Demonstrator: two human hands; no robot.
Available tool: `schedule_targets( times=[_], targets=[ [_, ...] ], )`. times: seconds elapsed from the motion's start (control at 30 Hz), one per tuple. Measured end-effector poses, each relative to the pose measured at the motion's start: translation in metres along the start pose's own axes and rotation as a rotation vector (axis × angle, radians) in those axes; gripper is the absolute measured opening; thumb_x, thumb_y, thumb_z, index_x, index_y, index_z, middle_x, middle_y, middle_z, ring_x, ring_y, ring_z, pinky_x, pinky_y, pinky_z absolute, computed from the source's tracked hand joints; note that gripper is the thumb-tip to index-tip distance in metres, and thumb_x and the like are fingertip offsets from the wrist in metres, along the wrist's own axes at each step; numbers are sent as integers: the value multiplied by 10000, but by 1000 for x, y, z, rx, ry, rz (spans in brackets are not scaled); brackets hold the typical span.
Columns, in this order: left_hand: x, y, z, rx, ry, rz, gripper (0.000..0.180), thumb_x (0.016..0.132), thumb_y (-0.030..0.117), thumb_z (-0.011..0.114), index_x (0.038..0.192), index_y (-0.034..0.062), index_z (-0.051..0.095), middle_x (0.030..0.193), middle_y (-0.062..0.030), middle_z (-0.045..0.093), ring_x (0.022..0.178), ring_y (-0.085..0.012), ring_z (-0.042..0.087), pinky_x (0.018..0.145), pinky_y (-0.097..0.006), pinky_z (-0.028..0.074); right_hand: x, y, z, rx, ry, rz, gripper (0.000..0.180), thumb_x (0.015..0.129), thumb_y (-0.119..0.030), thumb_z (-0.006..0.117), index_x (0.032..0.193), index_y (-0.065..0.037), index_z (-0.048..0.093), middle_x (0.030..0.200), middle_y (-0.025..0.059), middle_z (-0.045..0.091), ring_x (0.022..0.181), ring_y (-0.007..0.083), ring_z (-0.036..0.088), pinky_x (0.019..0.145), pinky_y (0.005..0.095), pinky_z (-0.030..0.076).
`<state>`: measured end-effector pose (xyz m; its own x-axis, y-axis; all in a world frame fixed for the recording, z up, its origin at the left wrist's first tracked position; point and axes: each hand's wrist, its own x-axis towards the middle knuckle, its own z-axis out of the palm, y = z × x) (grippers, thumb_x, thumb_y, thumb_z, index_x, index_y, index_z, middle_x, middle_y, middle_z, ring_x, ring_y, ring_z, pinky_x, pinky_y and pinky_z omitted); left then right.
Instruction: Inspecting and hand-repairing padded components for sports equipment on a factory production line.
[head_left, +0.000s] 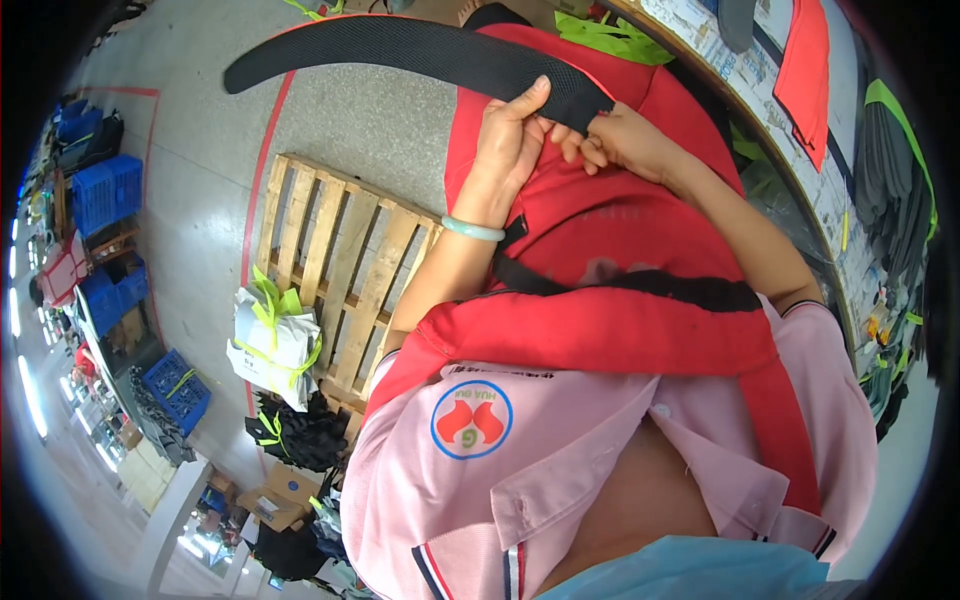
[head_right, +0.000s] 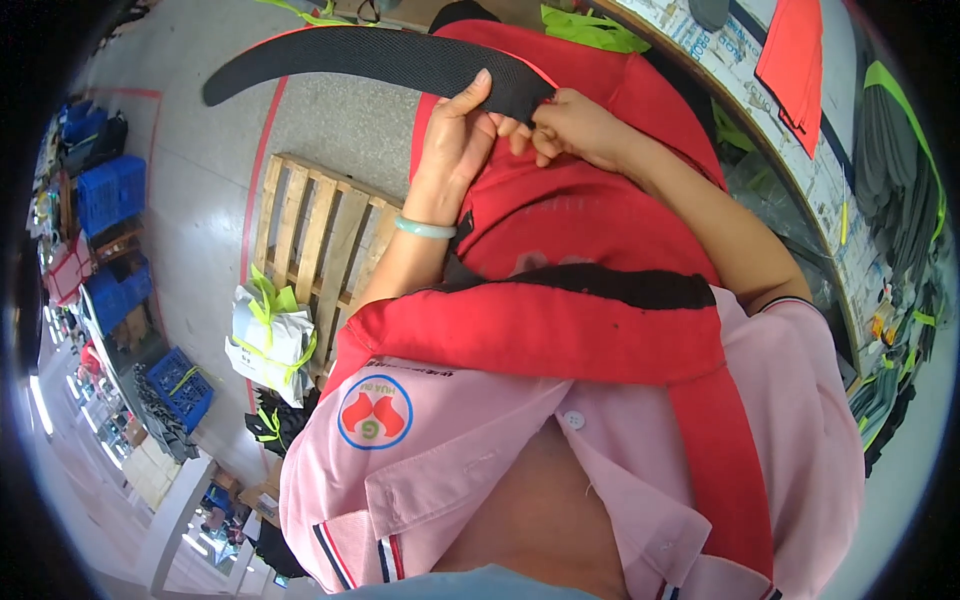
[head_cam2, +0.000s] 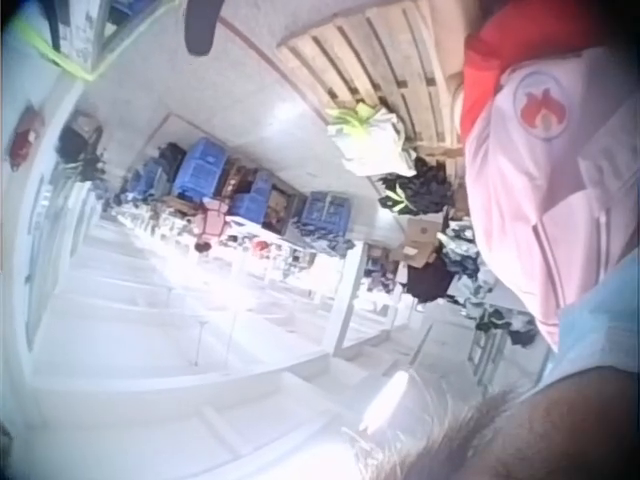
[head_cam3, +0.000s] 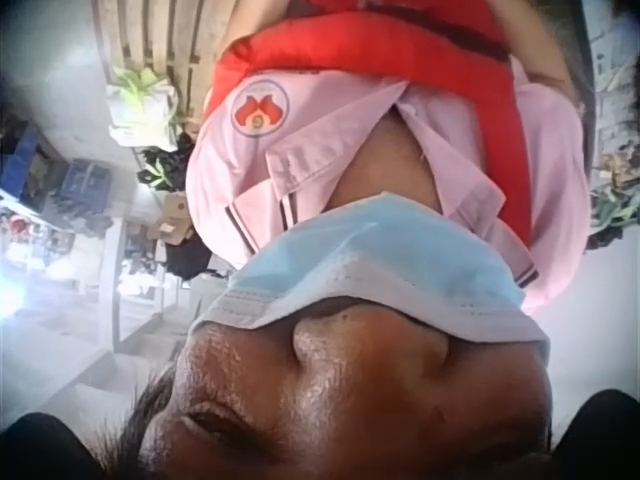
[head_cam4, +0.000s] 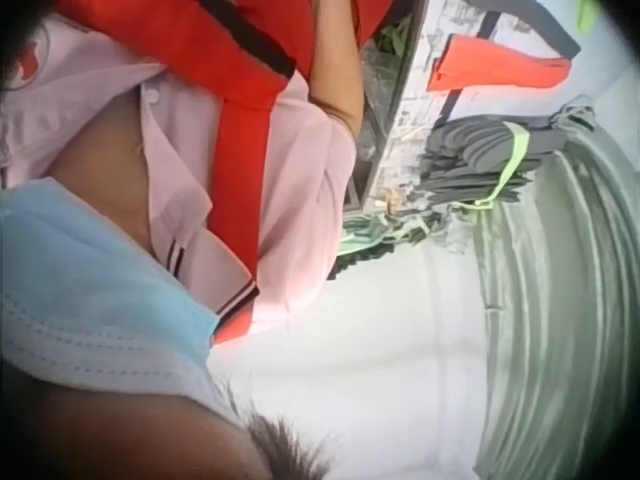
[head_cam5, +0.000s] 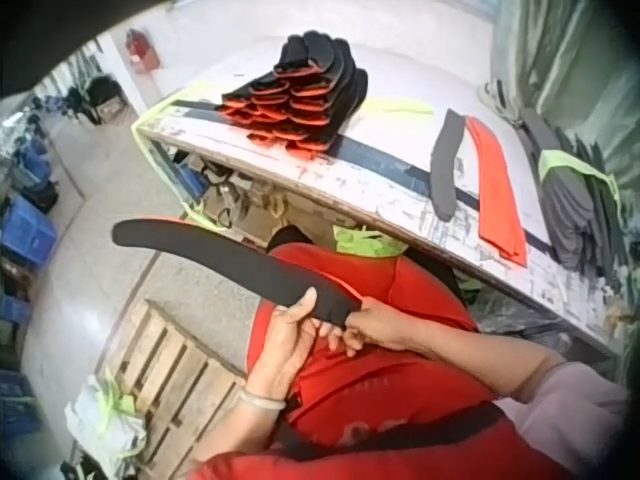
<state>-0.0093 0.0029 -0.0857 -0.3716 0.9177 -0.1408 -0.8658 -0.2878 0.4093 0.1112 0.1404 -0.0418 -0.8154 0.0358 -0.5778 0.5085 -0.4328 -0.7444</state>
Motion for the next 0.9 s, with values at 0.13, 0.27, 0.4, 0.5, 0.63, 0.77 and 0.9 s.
schedule_targets(
  times=[0.13, 0.27, 0.4, 0.5, 0.63, 0.77, 0.9],
  targets=[
    [2, -7, 10, 5, 27, -4, 169, 904, 56, 598, 1056, -16, 593, 1002, -112, 649, 911, -239, 641, 830, -358, 532, -8, -9, -8, -147, -90, 2, 188, 881, -89, 502, 957, 18, 636, 716, 84, 630, 539, 129, 532, 557, 296, 481],
    [-7, -13, 18, 72, 336, 123, 197, 911, 52, 590, 1092, -25, 586, 1042, -129, 653, 935, -253, 649, 855, -383, 538, -14, -14, -12, -932, 48, -141, 156, 895, -124, 538, 919, 5, 622, 667, 66, 576, 588, 143, 564, 568, 330, 449],
    [0, 0, 29, 112, 298, 219, 188, 891, 40, 626, 1066, -27, 609, 1027, -122, 668, 913, -213, 660, 839, -336, 550, -6, -5, -75, -626, 195, -266, 282, 959, -285, 526, 939, -25, 632, 758, 21, 604, 665, 98, 567, 590, 253, 471],
    [-1, 5, 24, 196, 327, 245, 196, 892, 46, 628, 1077, -19, 609, 1024, -112, 668, 919, -200, 654, 821, -330, 551, -12, -47, -23, -544, 311, -367, 296, 957, -304, 551, 1021, -31, 645, 780, 8, 612, 674, 74, 566, 620, 210, 477],
    [-3, -3, 32, 247, 251, 76, 131, 874, 35, 650, 960, -63, 639, 901, -116, 680, 776, -171, 667, 679, -284, 566, 8, -46, -6, -589, 102, -523, 242, 924, -239, 598, 1018, -22, 647, 821, 8, 638, 693, 55, 570, 602, 208, 475],
    [-4, -4, 25, 320, 209, 22, 183, 861, -5, 650, 1038, -47, 627, 989, -110, 675, 845, -199, 672, 706, -311, 574, 0, -46, -6, -581, 120, -372, 221, 925, -212, 585, 1015, -17, 638, 803, 1, 632, 647, 42, 554, 538, 196, 455],
    [-1, -6, 23, 583, 276, 147, 145, 807, -25, 698, 924, -94, 648, 840, -120, 686, 652, -167, 659, 564, -258, 536, 4, -47, -6, -626, 166, -318, 224, 942, -243, 561, 986, -38, 638, 778, -3, 624, 622, 35, 551, 502, 188, 436]
  ],
)
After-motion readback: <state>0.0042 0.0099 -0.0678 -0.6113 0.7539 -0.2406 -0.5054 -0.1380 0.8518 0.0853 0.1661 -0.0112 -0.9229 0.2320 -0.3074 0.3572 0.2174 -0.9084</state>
